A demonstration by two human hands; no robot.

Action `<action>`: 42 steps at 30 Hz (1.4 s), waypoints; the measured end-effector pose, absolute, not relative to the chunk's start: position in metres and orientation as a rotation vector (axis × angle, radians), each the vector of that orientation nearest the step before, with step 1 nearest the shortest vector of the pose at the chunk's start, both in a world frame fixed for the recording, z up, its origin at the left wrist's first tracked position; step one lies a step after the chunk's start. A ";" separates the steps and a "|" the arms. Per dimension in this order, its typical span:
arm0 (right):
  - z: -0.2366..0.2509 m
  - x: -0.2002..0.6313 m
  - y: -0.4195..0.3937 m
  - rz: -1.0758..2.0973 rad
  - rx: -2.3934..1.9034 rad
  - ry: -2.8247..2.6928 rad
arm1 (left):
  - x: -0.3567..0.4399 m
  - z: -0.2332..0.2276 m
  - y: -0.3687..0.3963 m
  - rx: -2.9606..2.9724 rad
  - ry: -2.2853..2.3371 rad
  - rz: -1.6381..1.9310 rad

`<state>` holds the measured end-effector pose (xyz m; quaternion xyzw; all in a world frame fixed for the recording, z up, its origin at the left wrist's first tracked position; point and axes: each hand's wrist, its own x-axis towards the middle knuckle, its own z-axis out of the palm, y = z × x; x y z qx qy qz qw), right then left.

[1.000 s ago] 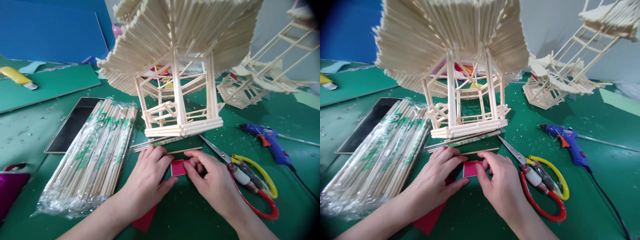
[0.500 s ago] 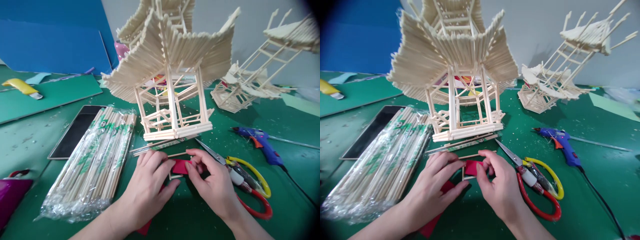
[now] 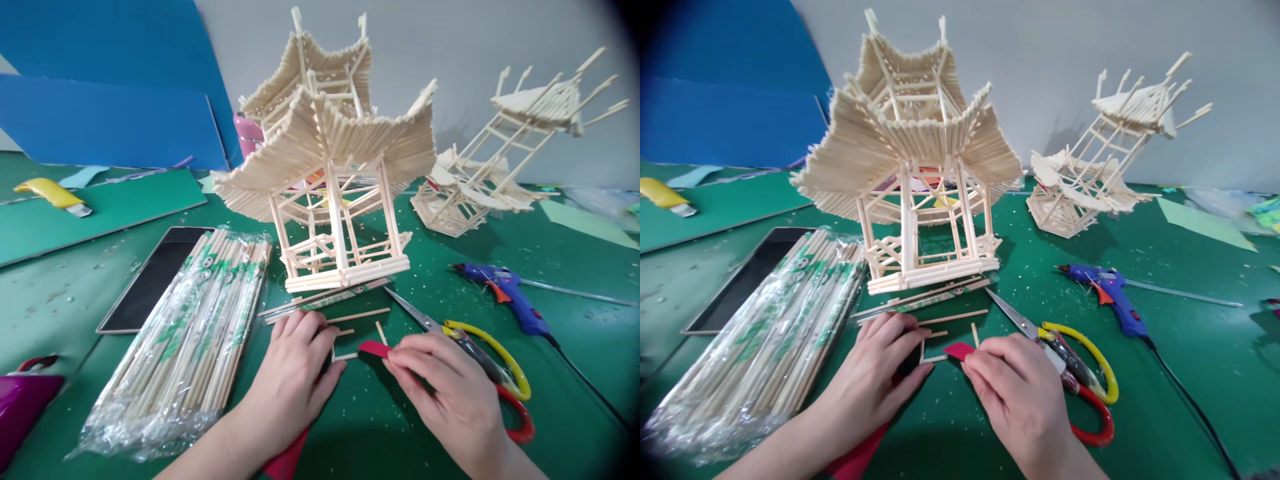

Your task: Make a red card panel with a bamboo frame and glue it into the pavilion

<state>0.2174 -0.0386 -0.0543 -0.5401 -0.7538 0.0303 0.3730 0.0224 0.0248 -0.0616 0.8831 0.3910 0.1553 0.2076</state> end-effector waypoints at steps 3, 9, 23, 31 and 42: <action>-0.063 0.219 -0.047 0.133 -1.388 -2.014 | 0.022 -0.063 0.026 2.478 1.106 0.448; -0.068 0.212 -0.056 0.286 -1.429 -2.149 | 0.022 -0.065 0.025 2.513 1.134 0.471; -0.056 0.379 -0.059 -0.269 -2.421 -1.393 | 0.017 -0.069 0.024 2.529 1.155 0.521; -0.070 0.412 -0.039 0.158 -2.456 -1.213 | 0.015 -0.066 0.026 2.467 1.152 0.487; -0.038 0.375 -0.059 0.798 -1.934 -0.933 | 0.016 -0.061 0.026 2.434 1.102 0.452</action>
